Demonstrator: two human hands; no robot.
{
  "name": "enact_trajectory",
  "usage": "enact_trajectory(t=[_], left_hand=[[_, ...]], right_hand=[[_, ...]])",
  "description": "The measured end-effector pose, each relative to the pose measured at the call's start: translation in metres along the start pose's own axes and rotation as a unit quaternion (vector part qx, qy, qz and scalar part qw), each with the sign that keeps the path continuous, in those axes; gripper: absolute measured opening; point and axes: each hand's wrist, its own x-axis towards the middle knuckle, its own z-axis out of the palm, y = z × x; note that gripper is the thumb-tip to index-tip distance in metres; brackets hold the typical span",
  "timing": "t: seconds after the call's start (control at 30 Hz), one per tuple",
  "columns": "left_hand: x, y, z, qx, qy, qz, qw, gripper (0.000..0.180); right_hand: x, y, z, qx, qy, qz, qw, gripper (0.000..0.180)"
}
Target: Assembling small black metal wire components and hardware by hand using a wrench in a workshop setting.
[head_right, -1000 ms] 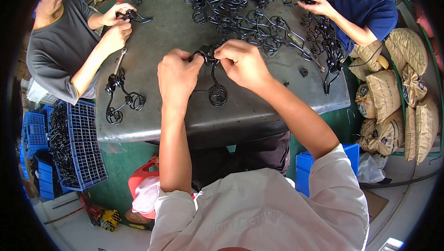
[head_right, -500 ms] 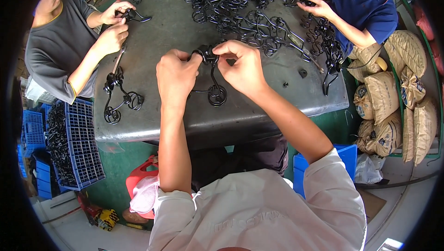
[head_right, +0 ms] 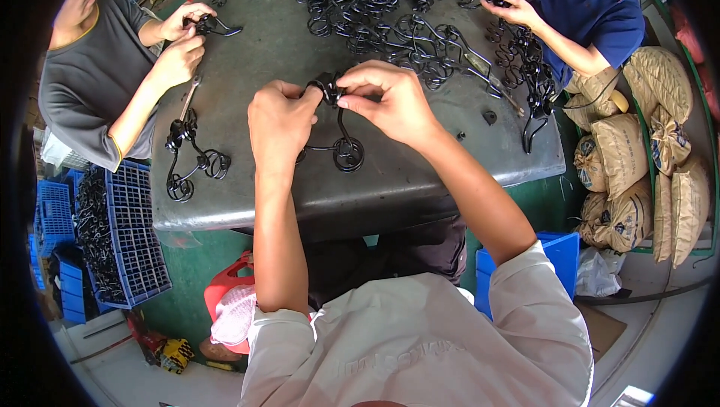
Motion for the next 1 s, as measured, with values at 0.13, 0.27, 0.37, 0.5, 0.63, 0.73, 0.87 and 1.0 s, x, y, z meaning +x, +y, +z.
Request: enact_trajectory(t=[0.13, 0.27, 0.37, 0.5, 0.63, 0.73, 0.87, 1.0], left_hand=[[0.001, 0.003, -0.001, 0.014, -0.002, -0.012, 1.000, 0.036], [-0.001, 0.007, -0.002, 0.045, 0.001, -0.002, 0.999, 0.035], [-0.003, 0.009, -0.002, 0.073, 0.016, 0.017, 0.997, 0.035], [-0.005, 0.010, -0.003, 0.078, 0.018, 0.009, 0.997, 0.035], [-0.006, 0.011, -0.002, 0.073, 0.018, 0.002, 0.997, 0.035], [-0.006, 0.008, -0.003, 0.065, 0.020, 0.010, 0.998, 0.034], [-0.005, 0.010, -0.004, 0.038, 0.002, -0.013, 0.999, 0.033], [-0.004, 0.005, -0.001, 0.041, 0.011, -0.003, 0.999, 0.034]], right_hand=[[-0.003, 0.003, 0.005, 0.016, 0.032, 0.013, 0.999, 0.030], [-0.009, 0.010, 0.010, 0.028, 0.061, -0.046, 0.997, 0.031], [-0.013, 0.012, 0.014, -0.027, 0.069, -0.077, 0.994, 0.031], [-0.014, 0.005, 0.015, -0.091, 0.080, -0.070, 0.990, 0.029], [-0.015, 0.012, 0.020, -0.026, 0.115, -0.038, 0.992, 0.027], [-0.016, 0.015, 0.021, 0.070, 0.117, 0.005, 0.991, 0.028], [-0.017, 0.010, 0.024, 0.078, 0.101, 0.027, 0.991, 0.033], [-0.016, 0.000, 0.026, -0.072, 0.129, -0.046, 0.988, 0.030]])
